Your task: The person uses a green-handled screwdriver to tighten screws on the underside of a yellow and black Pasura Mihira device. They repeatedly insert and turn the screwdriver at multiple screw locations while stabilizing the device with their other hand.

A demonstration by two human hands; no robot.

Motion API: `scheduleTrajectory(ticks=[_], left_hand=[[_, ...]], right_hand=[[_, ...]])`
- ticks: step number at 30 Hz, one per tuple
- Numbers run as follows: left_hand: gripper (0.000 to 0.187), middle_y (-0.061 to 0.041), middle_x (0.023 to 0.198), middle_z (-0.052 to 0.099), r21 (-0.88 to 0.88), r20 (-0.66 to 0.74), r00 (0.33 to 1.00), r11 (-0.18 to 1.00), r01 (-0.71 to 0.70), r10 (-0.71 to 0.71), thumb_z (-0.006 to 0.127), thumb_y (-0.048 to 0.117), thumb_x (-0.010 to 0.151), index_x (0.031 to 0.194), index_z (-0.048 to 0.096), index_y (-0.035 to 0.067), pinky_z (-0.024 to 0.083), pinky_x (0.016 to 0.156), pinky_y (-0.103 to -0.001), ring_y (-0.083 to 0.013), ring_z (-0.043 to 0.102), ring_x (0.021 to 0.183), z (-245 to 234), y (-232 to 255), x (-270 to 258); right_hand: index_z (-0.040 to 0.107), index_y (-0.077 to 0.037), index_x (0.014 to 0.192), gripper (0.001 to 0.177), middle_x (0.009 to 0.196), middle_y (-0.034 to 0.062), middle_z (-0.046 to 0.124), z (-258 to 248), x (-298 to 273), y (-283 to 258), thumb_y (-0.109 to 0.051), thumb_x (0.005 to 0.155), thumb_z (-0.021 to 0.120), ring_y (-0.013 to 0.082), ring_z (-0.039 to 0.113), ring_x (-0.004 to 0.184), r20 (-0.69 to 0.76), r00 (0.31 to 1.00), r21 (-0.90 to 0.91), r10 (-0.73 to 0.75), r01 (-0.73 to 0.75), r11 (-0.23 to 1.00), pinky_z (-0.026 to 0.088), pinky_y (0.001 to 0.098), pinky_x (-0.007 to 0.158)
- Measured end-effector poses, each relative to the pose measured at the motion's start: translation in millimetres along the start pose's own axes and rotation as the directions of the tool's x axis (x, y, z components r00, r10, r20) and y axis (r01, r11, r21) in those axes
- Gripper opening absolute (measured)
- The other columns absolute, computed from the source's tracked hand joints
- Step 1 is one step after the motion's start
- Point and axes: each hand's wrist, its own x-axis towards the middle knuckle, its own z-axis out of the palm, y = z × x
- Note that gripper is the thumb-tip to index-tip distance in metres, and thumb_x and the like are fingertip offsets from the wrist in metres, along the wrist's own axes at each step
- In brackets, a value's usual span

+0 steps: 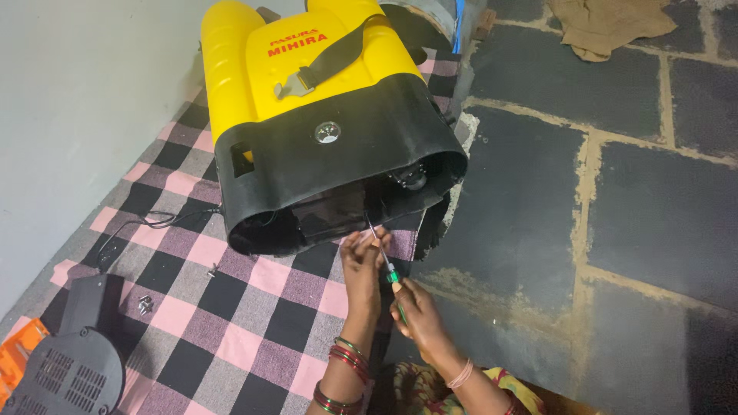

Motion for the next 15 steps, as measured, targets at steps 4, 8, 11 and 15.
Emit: scheduleTrajectory(ticks=[4, 8, 11, 15], left_hand=[[0.037, -0.016, 0.117, 0.075, 0.191, 0.149, 0.968, 0.966, 0.174, -0.203, 0.057, 0.014, 0.098, 0.132, 0.056, -0.001, 0.059, 0.088, -0.032, -0.0239, 0.074, 0.106, -5, 14, 2], [0.031, -0.016, 0.112, 0.076, 0.203, 0.182, 0.915, 0.924, 0.324, -0.361, 0.059, 0.023, 0.100, 0.120, 0.066, 0.000, 0.061, 0.085, -0.030, -0.0226, 0.074, 0.101, -6, 22, 6], [0.030, -0.016, 0.109, 0.077, 0.238, 0.122, 0.941, 0.930, 0.280, -0.314, 0.061, 0.025, 0.099, 0.112, 0.065, -0.001, 0.058, 0.077, -0.031, -0.0208, 0.074, 0.098, -6, 16, 4], [0.025, -0.020, 0.103, 0.076, 0.154, 0.133, 0.964, 0.966, 0.210, -0.231, 0.064, 0.020, 0.099, 0.106, 0.065, -0.004, 0.062, 0.082, -0.030, -0.0227, 0.075, 0.091, -6, 5, 8]], right_hand=[[0.054, -0.007, 0.103, 0.027, 0.066, 0.0005, 0.053, -3, -6, -10, -0.033, 0.104, 0.055, 0.0057, 0.039, 0.042, 0.091, 0.985, 0.335, 0.144, -0.167, 0.927, 0.029, 0.0216, 0.037], [0.062, -0.006, 0.119, 0.035, 0.064, -0.0036, 0.052, -3, -4, -17, -0.036, 0.103, 0.056, 0.0021, 0.039, 0.039, 0.386, 0.915, 0.632, 0.116, -0.354, 0.690, 0.029, 0.0174, 0.036], [0.061, -0.007, 0.118, 0.038, 0.065, -0.0016, 0.053, -1, -4, -18, -0.041, 0.101, 0.056, 0.0034, 0.040, 0.040, 0.282, 0.939, 0.508, 0.197, -0.320, 0.800, 0.031, 0.0188, 0.036], [0.053, 0.000, 0.120, 0.044, 0.074, 0.0031, 0.061, 1, -12, -22, -0.042, 0.106, 0.053, 0.0095, 0.055, 0.052, -0.032, 0.979, -0.294, -0.200, 0.182, 0.938, 0.040, 0.0247, 0.044]])
